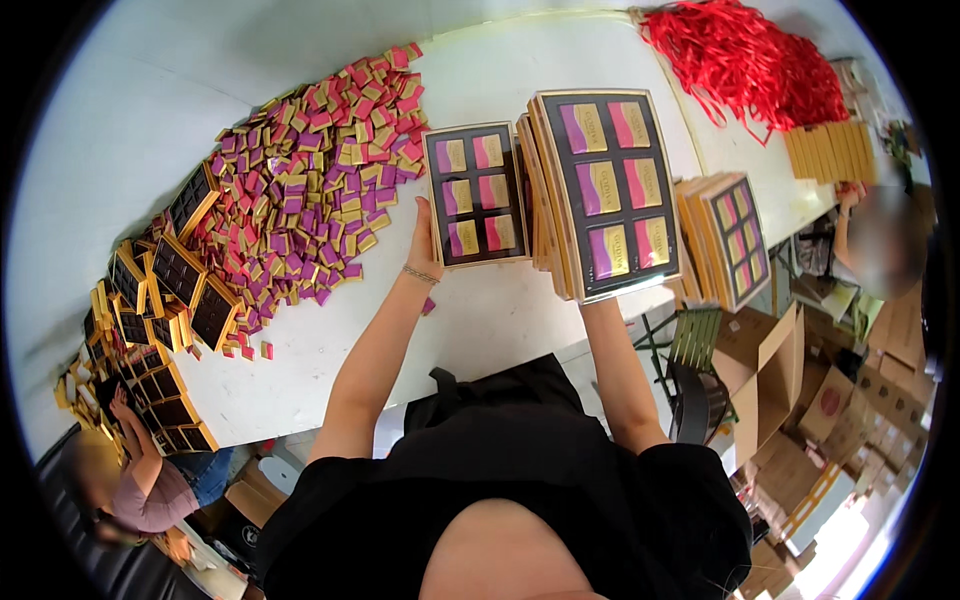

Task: The person places individually wrapped chocolates into compartmentalized trays on a table. They then close the trays with lids and stack the completed boxes. Another person works alongside at the same table.

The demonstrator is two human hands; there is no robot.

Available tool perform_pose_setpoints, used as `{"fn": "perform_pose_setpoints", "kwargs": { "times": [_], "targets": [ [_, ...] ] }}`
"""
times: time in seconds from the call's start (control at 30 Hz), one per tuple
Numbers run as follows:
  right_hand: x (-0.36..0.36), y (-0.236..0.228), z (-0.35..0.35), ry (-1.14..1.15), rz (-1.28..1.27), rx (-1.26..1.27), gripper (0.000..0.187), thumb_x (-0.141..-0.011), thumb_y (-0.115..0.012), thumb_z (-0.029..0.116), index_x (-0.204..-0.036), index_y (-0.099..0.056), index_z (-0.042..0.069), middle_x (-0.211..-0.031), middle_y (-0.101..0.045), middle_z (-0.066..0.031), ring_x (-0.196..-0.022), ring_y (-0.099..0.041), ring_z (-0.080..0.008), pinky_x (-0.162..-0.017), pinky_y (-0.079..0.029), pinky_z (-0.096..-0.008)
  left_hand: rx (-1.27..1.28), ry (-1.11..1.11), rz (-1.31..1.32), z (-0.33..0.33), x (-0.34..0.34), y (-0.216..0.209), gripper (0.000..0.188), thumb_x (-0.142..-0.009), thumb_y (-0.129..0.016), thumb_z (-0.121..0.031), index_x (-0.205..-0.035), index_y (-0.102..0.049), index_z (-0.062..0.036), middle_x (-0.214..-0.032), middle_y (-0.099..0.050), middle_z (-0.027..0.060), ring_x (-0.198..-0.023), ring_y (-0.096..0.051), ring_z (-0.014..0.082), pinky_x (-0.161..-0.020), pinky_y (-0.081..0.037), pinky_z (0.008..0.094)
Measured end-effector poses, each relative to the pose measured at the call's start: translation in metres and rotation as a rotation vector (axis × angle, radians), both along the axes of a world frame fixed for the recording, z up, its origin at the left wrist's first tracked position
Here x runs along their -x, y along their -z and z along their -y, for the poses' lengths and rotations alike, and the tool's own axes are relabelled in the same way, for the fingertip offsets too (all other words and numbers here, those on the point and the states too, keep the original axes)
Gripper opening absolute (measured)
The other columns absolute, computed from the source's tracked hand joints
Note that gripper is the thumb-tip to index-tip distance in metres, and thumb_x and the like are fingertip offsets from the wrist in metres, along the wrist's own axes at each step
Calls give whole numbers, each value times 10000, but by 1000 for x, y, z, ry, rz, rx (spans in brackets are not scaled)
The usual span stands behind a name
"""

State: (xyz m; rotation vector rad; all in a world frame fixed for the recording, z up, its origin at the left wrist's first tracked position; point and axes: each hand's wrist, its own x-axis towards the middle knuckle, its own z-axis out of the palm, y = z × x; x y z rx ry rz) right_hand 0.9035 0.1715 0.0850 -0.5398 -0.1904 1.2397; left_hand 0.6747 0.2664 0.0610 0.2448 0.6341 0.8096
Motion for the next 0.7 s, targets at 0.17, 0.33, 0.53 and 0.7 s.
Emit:
{"fn": "perform_pose_setpoints", "kwargs": {
  "times": [0.17, 0.33, 0.53, 0.7],
  "targets": [
    [-49, 3, -95, 90, 120, -75, 560, -975, -451, 435, -1419, -403, 98, -1390, -502, -62, -1229, -511, -254, -996, -459, -436, -24, -138, -2, -48, -68, -13, 698, -937, -381, -634, -1397, -422, -111, -1356, -532, 63, -1212, -536, 218, -1030, -436, 373],
    [-117, 34, -188, 320, 94, 408, 503, -997, -325, 348, -1395, -408, 52, -1365, -492, -95, -1236, -489, -282, -1012, -448, -429, -81, -183, -136, -126, -132, -11, 753, -922, -362, -676, -1403, -412, -98, -1354, -530, 59, -1216, -530, 216, -1033, -432, 367],
    [-187, 26, -293, 341, 128, 267, 410, -967, -369, 302, -1211, -533, 17, -1087, -606, -162, -914, -627, -310, -782, -544, -444, -204, -191, -253, -218, -199, 11, 820, -901, -329, -724, -1455, -340, -119, -1440, -440, 63, -1306, -437, 219, -1091, -348, 351],
    [-232, 29, -366, 474, 124, 101, 445, -987, -368, 374, -1243, -516, 41, -1072, -614, -139, -902, -634, -297, -755, -551, -423, -121, -88, -95, -273, -253, 5, 888, -826, -290, -824, -1408, -421, -166, -1404, -474, 68, -1272, -465, 263, -1042, -399, 430]
  ]
}}
